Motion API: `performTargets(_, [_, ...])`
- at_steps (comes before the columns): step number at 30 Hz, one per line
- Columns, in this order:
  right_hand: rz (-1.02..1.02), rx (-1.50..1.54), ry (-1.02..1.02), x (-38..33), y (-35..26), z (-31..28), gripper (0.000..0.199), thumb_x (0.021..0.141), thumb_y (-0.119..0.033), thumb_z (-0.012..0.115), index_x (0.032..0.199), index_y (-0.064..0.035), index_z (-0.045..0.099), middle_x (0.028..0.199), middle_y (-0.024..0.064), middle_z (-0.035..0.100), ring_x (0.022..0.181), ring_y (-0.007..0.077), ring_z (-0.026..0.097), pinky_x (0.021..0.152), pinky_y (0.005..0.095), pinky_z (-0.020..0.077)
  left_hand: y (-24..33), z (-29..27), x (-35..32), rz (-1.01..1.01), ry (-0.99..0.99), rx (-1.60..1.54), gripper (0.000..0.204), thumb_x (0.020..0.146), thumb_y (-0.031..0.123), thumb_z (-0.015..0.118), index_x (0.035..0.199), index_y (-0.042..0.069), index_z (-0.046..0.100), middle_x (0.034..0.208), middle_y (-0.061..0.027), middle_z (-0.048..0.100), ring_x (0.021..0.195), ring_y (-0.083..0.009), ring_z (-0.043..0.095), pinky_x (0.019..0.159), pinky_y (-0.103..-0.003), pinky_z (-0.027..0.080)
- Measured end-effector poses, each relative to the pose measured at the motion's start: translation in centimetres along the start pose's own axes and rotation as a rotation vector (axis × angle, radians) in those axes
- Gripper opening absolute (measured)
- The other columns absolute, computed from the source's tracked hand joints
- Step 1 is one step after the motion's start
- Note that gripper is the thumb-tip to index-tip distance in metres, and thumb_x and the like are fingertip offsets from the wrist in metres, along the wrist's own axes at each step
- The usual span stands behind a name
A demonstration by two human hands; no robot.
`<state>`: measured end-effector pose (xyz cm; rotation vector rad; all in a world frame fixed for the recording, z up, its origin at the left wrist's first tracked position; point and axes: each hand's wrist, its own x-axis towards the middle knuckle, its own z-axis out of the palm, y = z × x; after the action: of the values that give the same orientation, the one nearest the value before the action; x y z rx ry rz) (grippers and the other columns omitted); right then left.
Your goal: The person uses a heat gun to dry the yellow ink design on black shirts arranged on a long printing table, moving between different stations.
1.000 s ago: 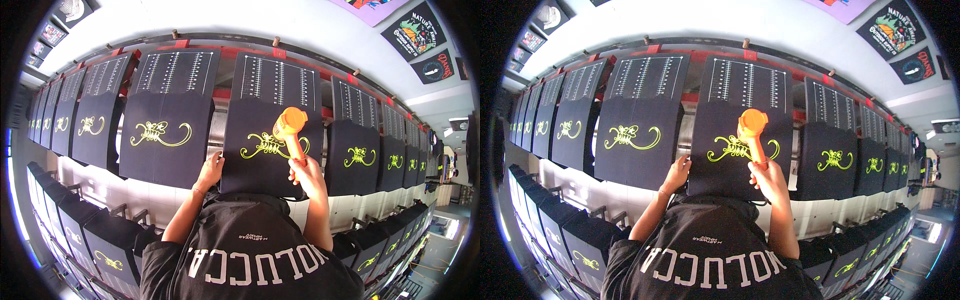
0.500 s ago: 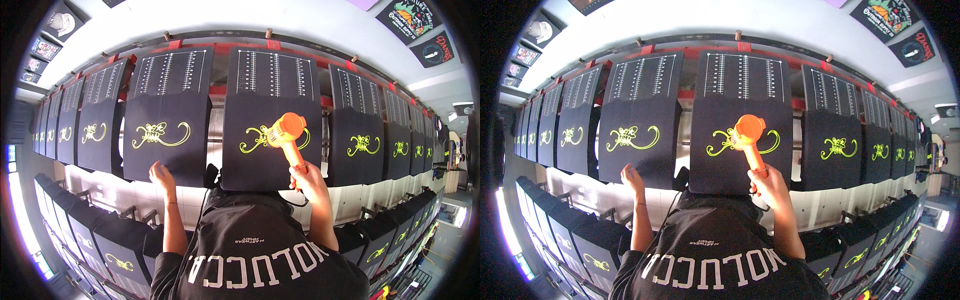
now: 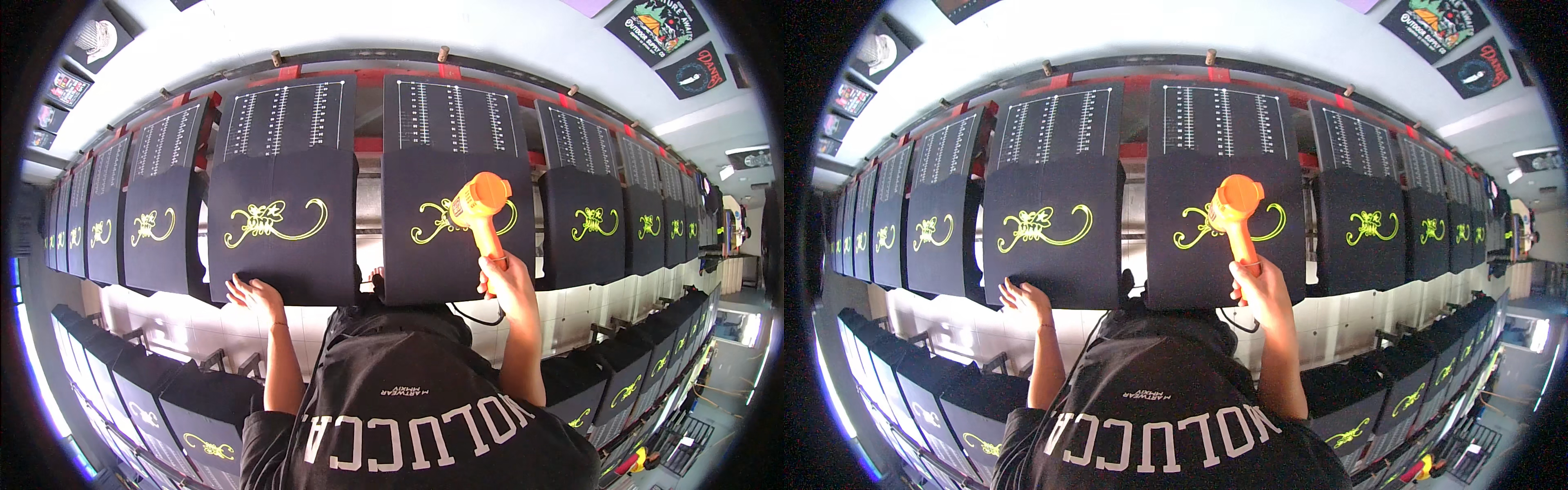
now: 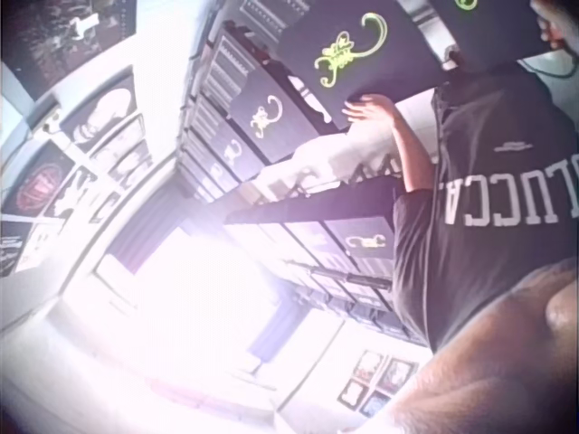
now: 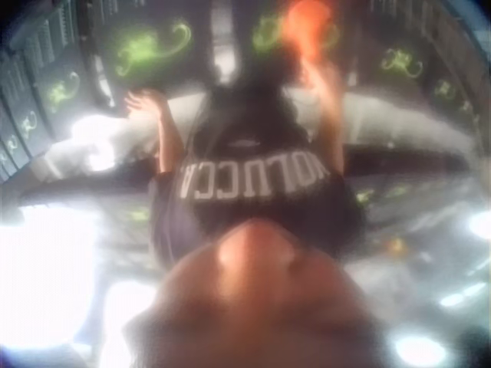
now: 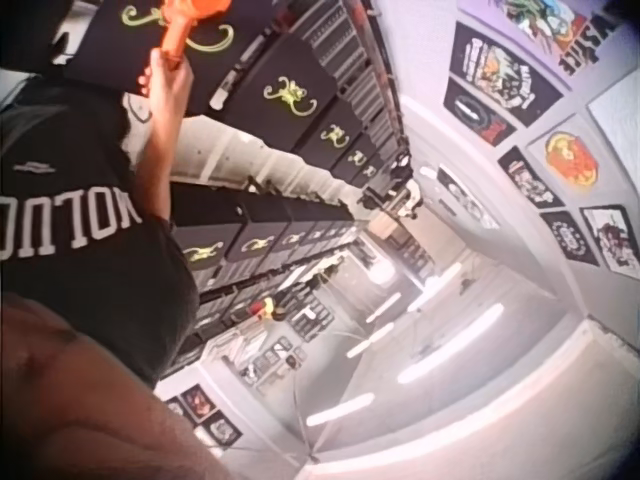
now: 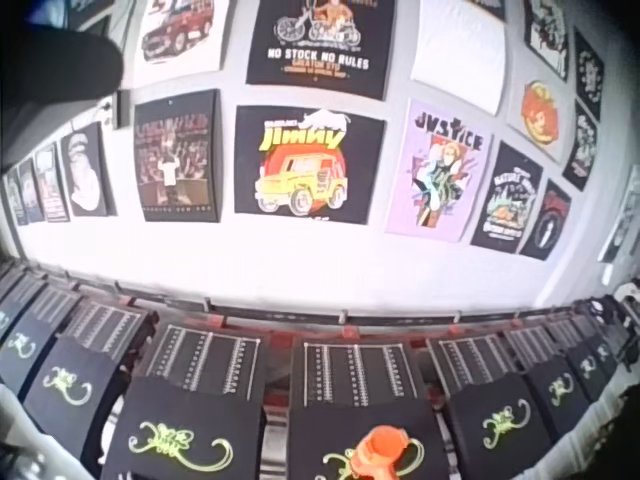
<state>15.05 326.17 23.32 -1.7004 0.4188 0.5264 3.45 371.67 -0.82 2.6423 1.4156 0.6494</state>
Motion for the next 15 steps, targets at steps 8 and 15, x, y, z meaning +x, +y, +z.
performTargets(8, [-0.017,-0.018,-0.072,1.08,-0.37,0.37,0.033,0.091,-0.034,0.066,0.101,-0.0030,0.058,0.072,0.0003,0.058,0.058,0.0083,0.059,0.048,0.0215,0.0467,0.52,-0.25,0.37,-0.074,-0.010,-0.057,0.049,0.093,0.019,0.044,0.141,0.006,0.042,0.152,-0.0172,0.032,0.142,-0.0419,0.022,0.116,-0.052,0.018])
performTargets(15, [0.006,-0.017,-0.150,0.92,-0.19,-0.08,0.033,0.091,-0.033,0.065,0.102,-0.0024,0.058,0.073,0.0001,0.058,0.060,0.0078,0.059,0.050,0.0215,0.0476,0.98,-0.68,0.11,-0.094,0.004,-0.061,0.048,0.093,0.020,0.044,0.139,0.007,0.045,0.151,-0.0162,0.035,0.141,-0.0400,0.024,0.115,-0.051,0.020])
